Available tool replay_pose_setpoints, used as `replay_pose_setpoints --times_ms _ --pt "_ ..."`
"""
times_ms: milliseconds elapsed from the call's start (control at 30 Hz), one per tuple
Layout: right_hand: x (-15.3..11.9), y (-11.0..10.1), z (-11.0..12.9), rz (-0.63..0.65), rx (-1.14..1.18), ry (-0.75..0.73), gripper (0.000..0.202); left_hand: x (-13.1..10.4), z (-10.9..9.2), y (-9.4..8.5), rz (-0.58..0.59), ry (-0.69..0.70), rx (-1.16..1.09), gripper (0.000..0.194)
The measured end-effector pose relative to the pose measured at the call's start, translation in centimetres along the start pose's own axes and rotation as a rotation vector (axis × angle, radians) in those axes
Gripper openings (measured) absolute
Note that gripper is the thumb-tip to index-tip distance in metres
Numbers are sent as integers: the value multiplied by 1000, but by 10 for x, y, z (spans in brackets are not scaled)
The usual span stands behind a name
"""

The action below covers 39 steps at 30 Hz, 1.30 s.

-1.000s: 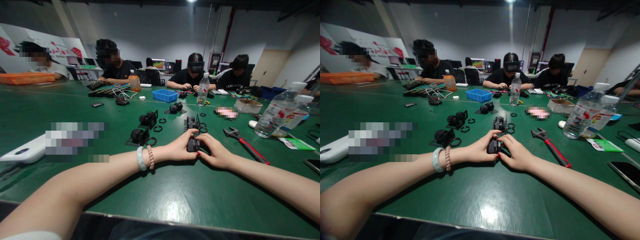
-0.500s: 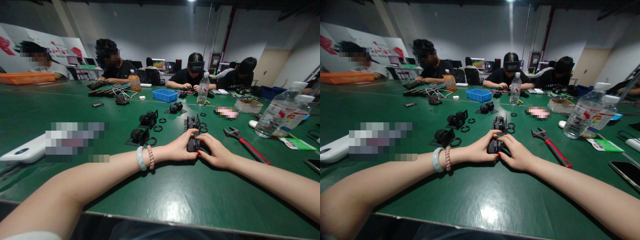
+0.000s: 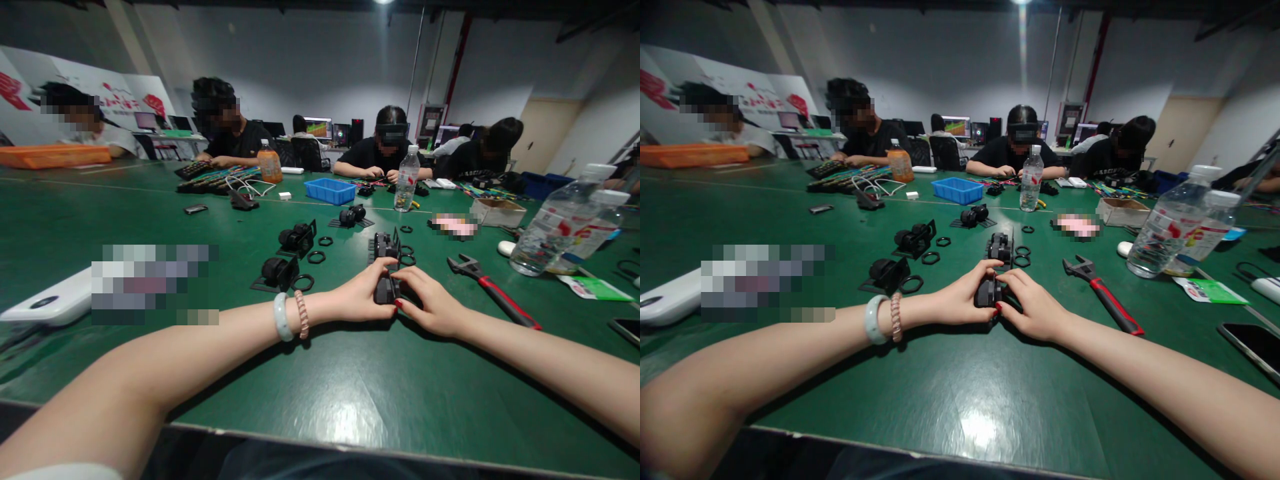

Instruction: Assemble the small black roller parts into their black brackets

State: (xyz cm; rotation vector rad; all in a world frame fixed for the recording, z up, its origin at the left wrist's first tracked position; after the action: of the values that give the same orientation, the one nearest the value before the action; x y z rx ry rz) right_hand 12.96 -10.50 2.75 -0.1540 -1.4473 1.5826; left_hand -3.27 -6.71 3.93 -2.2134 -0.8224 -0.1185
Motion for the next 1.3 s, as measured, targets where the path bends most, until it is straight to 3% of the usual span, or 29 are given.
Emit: replay_pose_setpoints --times_ms 1300 --pt "1 2 -2 -7 13 11 30 0 -6 -1 -34 -32 -22 69"
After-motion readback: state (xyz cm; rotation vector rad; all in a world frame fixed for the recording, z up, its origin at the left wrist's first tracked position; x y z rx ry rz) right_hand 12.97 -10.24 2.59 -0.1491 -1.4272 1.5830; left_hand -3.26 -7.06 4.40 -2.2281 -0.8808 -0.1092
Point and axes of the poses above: each hand's wrist, its own x-axis towards the middle knuckle, its own y-axis out of the palm, z = x × y, the point moved 2 cm from there along x, towards the middle knuckle, and after that the axes turned 8 degrees about -x, right-handed, at the moved point
